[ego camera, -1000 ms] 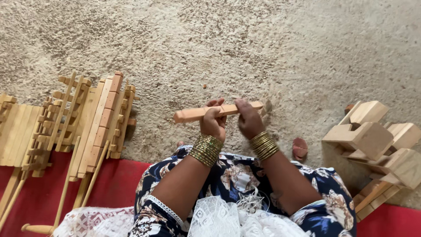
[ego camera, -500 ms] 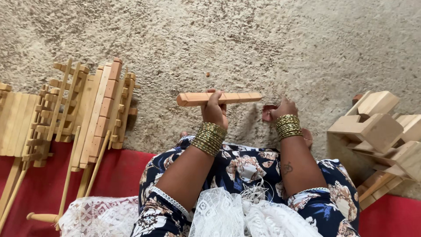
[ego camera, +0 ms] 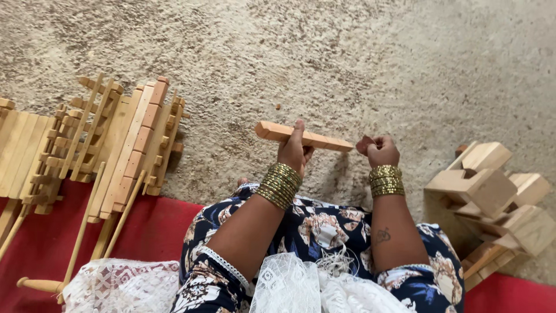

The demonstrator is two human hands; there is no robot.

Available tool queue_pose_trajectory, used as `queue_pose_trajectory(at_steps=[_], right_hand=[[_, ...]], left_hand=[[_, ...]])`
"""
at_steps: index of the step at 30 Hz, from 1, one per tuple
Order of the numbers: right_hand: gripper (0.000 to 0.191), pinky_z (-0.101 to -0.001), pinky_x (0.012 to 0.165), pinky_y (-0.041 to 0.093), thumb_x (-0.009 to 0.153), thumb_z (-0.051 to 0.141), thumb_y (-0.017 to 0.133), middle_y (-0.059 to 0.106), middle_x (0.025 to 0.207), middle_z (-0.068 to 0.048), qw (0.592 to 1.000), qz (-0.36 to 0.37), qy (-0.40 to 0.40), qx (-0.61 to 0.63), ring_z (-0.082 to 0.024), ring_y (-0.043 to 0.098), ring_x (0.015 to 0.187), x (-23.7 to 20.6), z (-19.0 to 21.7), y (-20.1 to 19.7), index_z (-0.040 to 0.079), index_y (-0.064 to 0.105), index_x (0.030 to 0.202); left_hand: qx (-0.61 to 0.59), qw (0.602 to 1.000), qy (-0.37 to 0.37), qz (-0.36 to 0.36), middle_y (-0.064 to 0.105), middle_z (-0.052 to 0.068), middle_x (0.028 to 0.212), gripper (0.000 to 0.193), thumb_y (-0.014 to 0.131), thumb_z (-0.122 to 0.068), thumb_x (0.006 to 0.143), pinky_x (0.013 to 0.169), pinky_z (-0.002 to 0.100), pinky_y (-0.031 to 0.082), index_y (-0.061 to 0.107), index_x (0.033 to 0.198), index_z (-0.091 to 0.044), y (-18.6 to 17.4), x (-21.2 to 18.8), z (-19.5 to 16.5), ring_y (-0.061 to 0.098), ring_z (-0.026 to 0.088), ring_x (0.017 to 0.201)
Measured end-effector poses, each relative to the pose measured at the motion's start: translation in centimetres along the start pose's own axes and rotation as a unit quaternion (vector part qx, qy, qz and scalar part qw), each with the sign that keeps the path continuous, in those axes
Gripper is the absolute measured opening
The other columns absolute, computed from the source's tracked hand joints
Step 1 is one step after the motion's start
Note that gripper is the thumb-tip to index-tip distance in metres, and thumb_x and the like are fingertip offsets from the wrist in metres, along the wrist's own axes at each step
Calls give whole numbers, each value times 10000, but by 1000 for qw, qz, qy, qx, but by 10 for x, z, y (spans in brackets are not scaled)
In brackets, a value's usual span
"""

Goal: The person sits on a red mat and assembles small wooden pieces into a long stick-like object. They repeatedly pick up pieces, align them, and press them together to form a continuous rod, then place the assembled piece aside and continue with more pieces.

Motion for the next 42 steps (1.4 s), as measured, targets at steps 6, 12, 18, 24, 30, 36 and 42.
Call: queue_pose_trajectory(at_steps=[6,12,18,24,30,36,42], right_hand=[[347,-342,801,608,836,141,750,753,1010,-122,989,-8,-129,69,-201,739,876,-18,29,8,64,717,1173],[308,-413,985,549,842,37,670,711,1193,-210,965,6,-257,-51,-312,664,1089,-40,45,36,85,770,1130],[368,-457,1040,526,889,-8,559,715,1214,-204,956,7,-293,-32,-319,673,1131,-50,49,51,48,719,1216],[282,-386,987,583,1012,-25,525,701,1224,-221,913,-42,-403,32,-316,693,1143,-95,83,53,10,687,1240],[343,-352,862,622,970,-68,490,694,1232,-222,930,-27,-367,20,-291,702,1094,-105,94,52,2,668,1255],[339,-422,926,563,923,14,533,690,1180,-224,986,32,-146,-68,-332,677,1064,-50,41,47,21,672,1231],[380,-438,1011,547,948,13,483,684,1251,-209,974,-20,-206,-94,-314,674,1132,-57,53,48,36,673,1278]], left_hand=[[-28,1000,1,-13,589,33,1058,480,721,-417,867,849,348,553,573,1203,-107,0,0,2,587,161,960],[-30,1000,3,-2,600,36,1086,473,693,-414,889,888,322,563,585,1234,-108,-1,-4,2,604,149,995],[-20,1000,15,6,566,65,1014,516,695,-448,952,800,315,532,560,1233,-37,0,-4,4,558,151,913],[-12,997,16,69,589,33,1037,405,626,-405,948,796,274,544,538,1267,-171,9,-8,10,597,133,942],[-11,998,31,57,618,32,1097,443,652,-326,938,839,270,565,547,1337,-166,7,-10,6,617,145,996],[22,996,41,79,587,7,1041,413,647,-335,958,812,293,528,561,1328,-175,7,-10,4,566,114,937],[10,998,17,54,604,14,1045,298,636,-239,971,862,282,540,611,1252,-144,5,-6,3,588,126,961]])
Point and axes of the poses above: each hand's wrist, its own x-axis towards the middle knuckle, its own y-axis out of the palm, z = x × y, the point moved 6 cm from there along x, towards the middle knuckle
